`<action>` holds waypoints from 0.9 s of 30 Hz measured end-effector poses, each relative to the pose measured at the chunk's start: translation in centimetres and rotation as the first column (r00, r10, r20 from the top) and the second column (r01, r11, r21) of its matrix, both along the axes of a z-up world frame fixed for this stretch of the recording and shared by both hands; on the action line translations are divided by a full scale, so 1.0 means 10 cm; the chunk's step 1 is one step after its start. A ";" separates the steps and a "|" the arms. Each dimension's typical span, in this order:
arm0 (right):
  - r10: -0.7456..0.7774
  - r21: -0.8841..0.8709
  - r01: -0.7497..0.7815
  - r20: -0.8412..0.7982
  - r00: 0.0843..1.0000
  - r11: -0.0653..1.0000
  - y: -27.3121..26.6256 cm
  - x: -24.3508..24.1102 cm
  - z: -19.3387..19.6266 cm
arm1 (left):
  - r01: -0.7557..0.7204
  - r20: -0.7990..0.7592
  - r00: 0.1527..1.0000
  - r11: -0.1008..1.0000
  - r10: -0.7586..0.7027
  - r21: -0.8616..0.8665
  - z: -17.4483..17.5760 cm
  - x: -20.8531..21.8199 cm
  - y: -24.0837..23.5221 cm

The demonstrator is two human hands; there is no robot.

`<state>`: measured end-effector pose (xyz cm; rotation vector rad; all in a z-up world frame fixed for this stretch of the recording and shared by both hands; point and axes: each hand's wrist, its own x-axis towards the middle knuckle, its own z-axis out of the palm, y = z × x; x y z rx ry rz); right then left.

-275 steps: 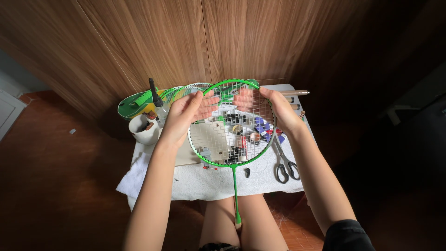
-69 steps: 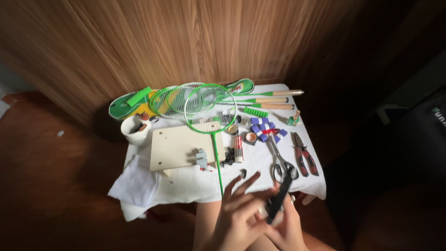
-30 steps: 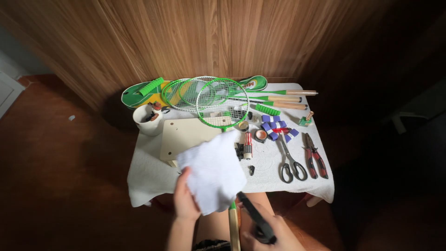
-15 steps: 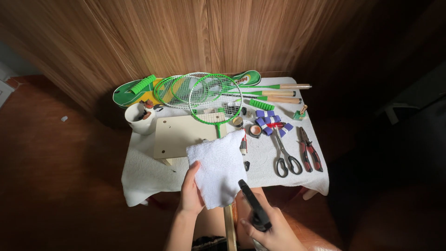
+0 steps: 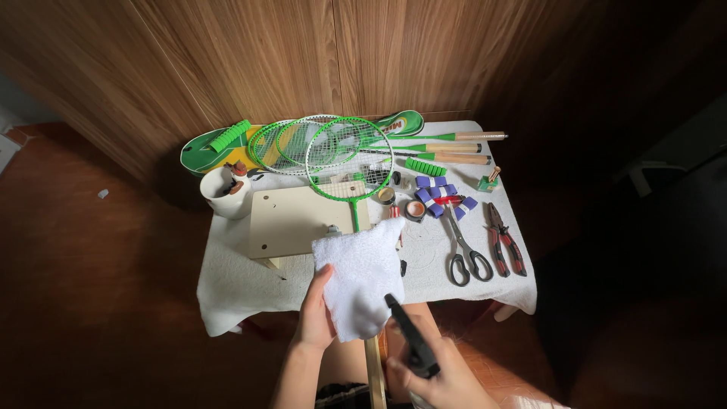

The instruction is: Cleaning the frame of a badminton racket and applying protective tape to its head.

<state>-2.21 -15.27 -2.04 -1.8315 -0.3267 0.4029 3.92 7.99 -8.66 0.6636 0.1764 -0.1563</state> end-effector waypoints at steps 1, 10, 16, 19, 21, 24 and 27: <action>0.023 0.023 -0.023 -0.005 1.000 0.999 0.00 -0.01 0.02 | -0.002 -0.017 1.000 1.000 0.002 0.015 0.00 -0.01 -0.01; 0.133 -0.067 -0.127 0.097 0.986 0.990 -0.14 -0.06 -0.11 | -0.012 -0.028 1.000 1.000 0.011 -0.017 0.05 -0.01 0.01; -0.021 -0.068 0.019 -0.031 0.999 0.997 -0.18 -0.09 -0.15 | -0.013 0.014 1.000 0.997 0.015 -0.082 0.09 -0.03 -0.01; -0.028 -0.047 0.028 -0.004 1.000 0.999 -0.13 -0.07 -0.11 | -0.006 0.008 1.000 0.998 0.006 -0.064 0.01 -0.04 -0.04; -0.013 -0.055 0.013 0.003 1.000 0.998 -0.08 -0.07 -0.04 | -0.006 -0.026 1.000 0.999 0.005 -0.035 -0.05 -0.05 -0.05; 0.038 -0.063 -0.040 -0.023 0.999 0.997 -0.01 -0.06 0.02 | -0.012 -0.050 0.999 1.000 0.013 0.012 -0.11 -0.06 -0.04; 0.110 -0.050 -0.112 -0.033 0.993 0.992 0.05 -0.10 0.03 | -0.020 -0.056 0.998 0.999 0.022 0.034 -0.05 -0.09 -0.03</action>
